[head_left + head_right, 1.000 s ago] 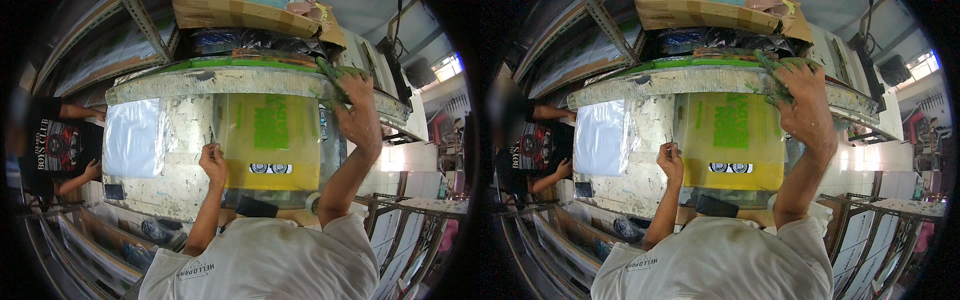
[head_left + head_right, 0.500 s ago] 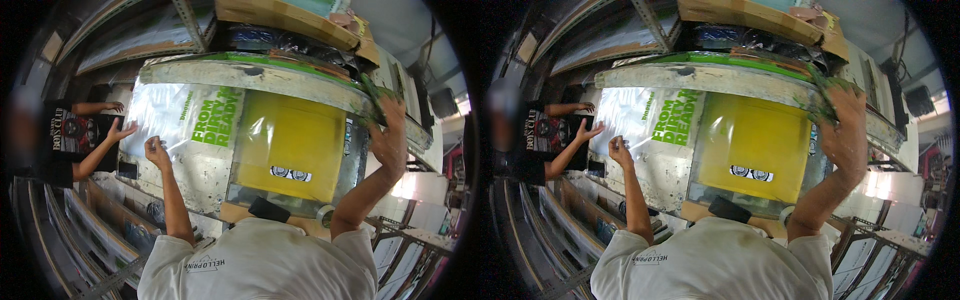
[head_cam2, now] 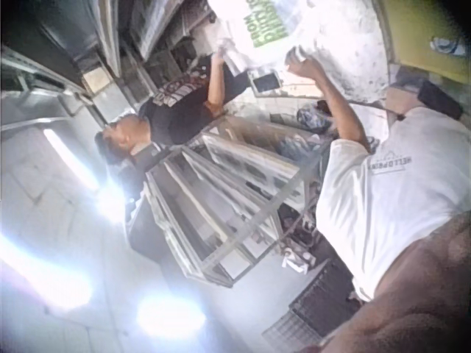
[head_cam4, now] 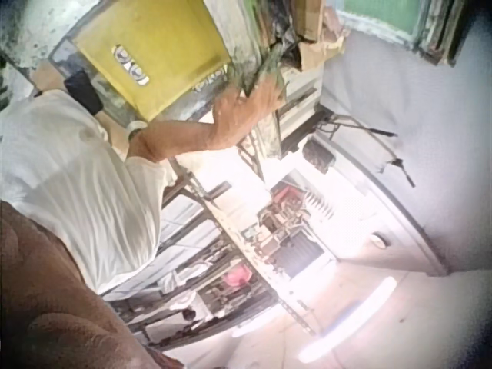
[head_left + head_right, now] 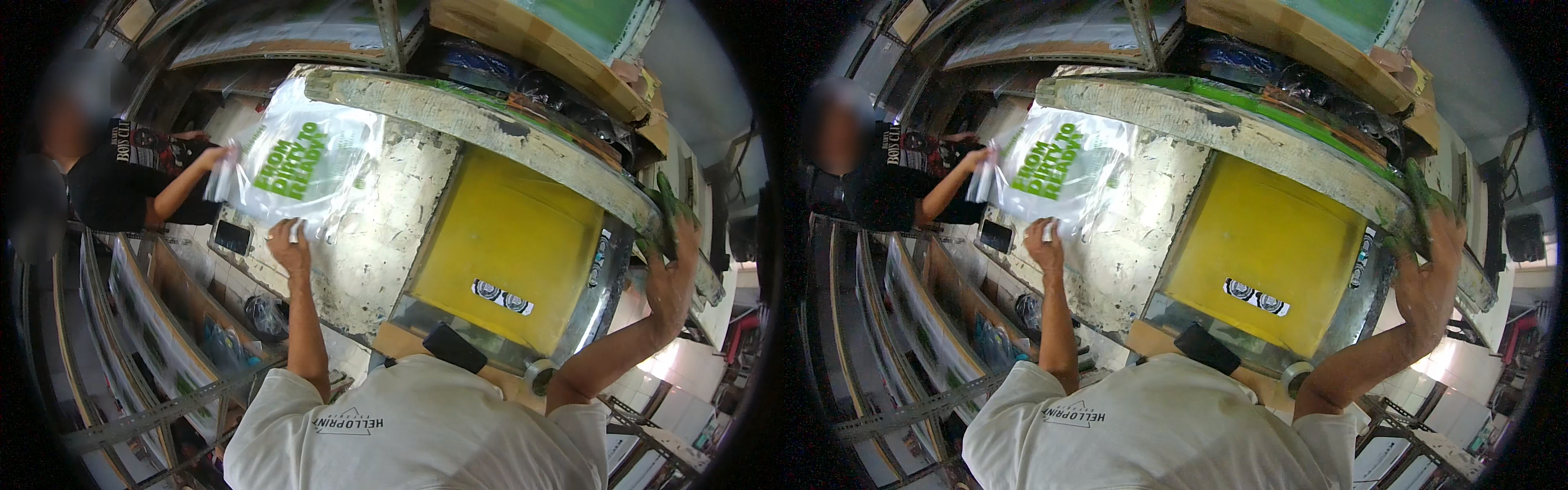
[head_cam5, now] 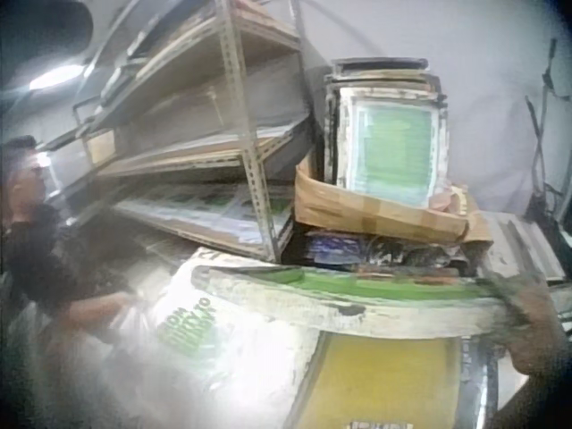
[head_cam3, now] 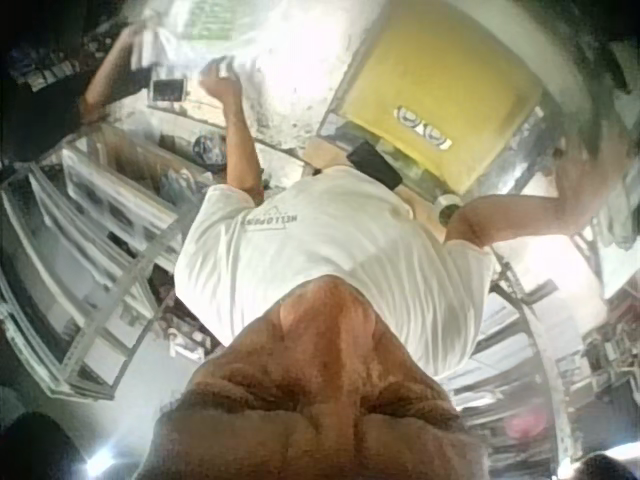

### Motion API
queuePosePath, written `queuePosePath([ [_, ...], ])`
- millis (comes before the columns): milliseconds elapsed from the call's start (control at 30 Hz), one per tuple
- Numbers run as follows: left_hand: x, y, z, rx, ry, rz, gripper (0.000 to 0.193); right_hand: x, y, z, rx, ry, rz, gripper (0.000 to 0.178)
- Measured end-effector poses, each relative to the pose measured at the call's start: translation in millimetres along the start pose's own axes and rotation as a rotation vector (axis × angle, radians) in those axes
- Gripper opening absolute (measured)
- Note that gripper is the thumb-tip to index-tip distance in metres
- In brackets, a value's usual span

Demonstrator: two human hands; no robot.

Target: The person performs screen printing by placing a shirt on a printing board, lowering a mesh screen, and applying green ink using a squeegee before lifting the screen and removing the shirt.

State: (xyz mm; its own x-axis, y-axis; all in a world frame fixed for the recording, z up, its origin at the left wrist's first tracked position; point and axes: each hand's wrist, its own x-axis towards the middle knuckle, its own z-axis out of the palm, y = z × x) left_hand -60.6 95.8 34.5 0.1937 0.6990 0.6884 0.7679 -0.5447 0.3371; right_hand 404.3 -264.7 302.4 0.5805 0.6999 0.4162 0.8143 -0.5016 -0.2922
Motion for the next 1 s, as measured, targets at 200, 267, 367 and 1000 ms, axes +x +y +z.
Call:
queuePosePath([
  [200, -25, -2, 26, -0.039, -0.230, -0.275, 0.017, 2, -1, 1, 0.024, 0.022, 0.003, 0.052],
  [267, -18, -11, 28, -0.103, -0.182, -0.325, 0.014, 1, 3, 1, 0.038, 0.027, 0.009, 0.052],
  [367, 10, -2, 28, -0.202, -0.062, -0.281, 0.012, 1, 3, 0, 0.129, 0.013, 0.037, 0.051],
  [1000, -12, 223, 118, -0.302, -1.091, 0.532, 0.094, 12, -14, -6, -0.020, 0.029, -0.182, 0.050],
])
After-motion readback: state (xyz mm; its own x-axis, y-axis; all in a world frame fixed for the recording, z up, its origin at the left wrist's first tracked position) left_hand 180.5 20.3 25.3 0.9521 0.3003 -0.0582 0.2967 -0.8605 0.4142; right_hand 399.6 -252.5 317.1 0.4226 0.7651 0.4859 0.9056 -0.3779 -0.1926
